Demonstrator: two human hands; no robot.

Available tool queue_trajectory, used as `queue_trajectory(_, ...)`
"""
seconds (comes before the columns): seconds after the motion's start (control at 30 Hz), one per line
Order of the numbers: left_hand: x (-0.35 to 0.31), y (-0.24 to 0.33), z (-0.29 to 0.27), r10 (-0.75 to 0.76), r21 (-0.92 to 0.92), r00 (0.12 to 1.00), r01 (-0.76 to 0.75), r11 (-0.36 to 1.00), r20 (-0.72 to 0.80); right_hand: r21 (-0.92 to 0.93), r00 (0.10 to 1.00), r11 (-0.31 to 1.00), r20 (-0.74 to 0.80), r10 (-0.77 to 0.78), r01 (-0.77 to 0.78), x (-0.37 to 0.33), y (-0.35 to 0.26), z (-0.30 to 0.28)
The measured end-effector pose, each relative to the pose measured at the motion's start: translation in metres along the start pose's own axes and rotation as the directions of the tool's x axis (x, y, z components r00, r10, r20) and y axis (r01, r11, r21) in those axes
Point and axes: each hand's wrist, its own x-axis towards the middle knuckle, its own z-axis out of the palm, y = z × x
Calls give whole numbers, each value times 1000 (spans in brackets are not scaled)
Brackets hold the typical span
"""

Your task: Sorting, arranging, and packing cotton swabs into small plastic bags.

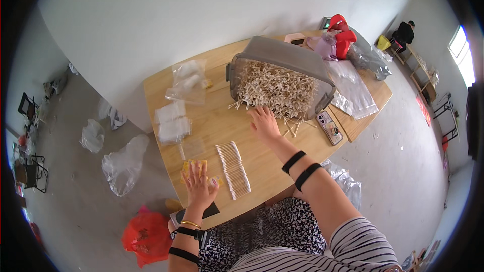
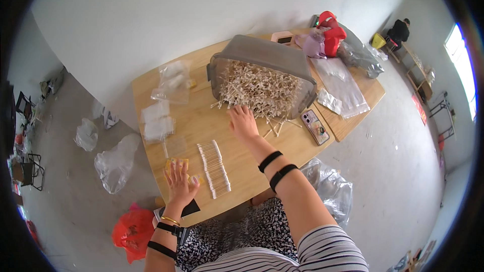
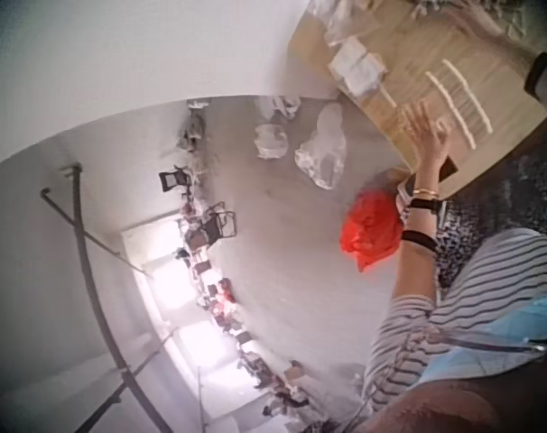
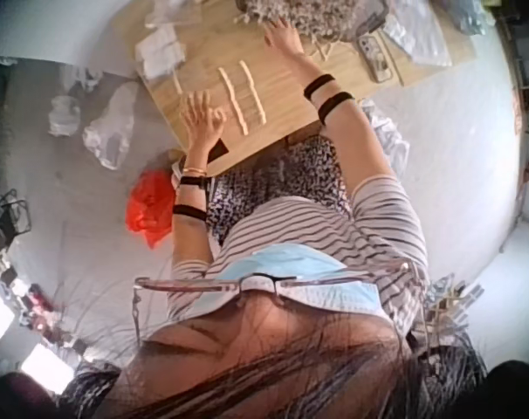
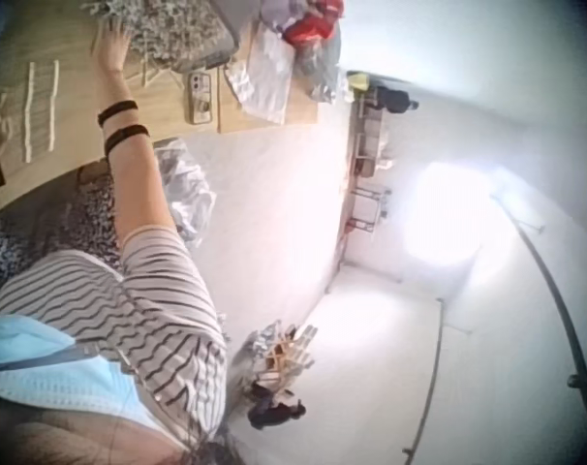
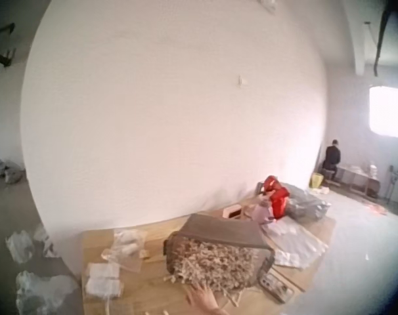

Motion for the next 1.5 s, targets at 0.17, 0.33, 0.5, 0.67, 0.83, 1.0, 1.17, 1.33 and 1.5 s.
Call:
queue_trajectory(0.17,11,-4,7,-24,-4,966,24,1000,-257,-308,982,932,65,-179,191,49,5,27)
queue_trajectory(0.33,5,0,20,-9,-107,950,-25,994,-312,-475,959,837,205,-196,272,84,-2,43)
queue_trajectory(0.5,7,0,24,-25,-155,955,-22,988,-295,-532,944,781,229,-238,326,97,11,56)
queue_trajectory(0.67,8,-1,24,-25,-175,958,-26,984,-287,-487,921,788,292,-258,375,105,10,64)
queue_trajectory(0.83,8,-1,24,-26,-143,947,-21,990,-320,-316,898,884,383,-214,345,89,-16,76)
queue_trajectory(1.0,9,1,23,-26,-151,946,-25,988,-323,132,879,983,444,-176,130,61,-24,87)
queue_trajectory(1.17,9,1,23,-30,-160,945,-23,987,-324,237,917,968,363,-166,81,47,-11,69)
queue_trajectory(1.33,10,3,23,-30,-147,948,-18,989,-318,181,925,980,350,-145,85,39,-2,68)
queue_trajectory(1.5,10,3,24,-32,-143,944,-16,990,-328,205,921,979,386,-58,-24,30,-26,70)
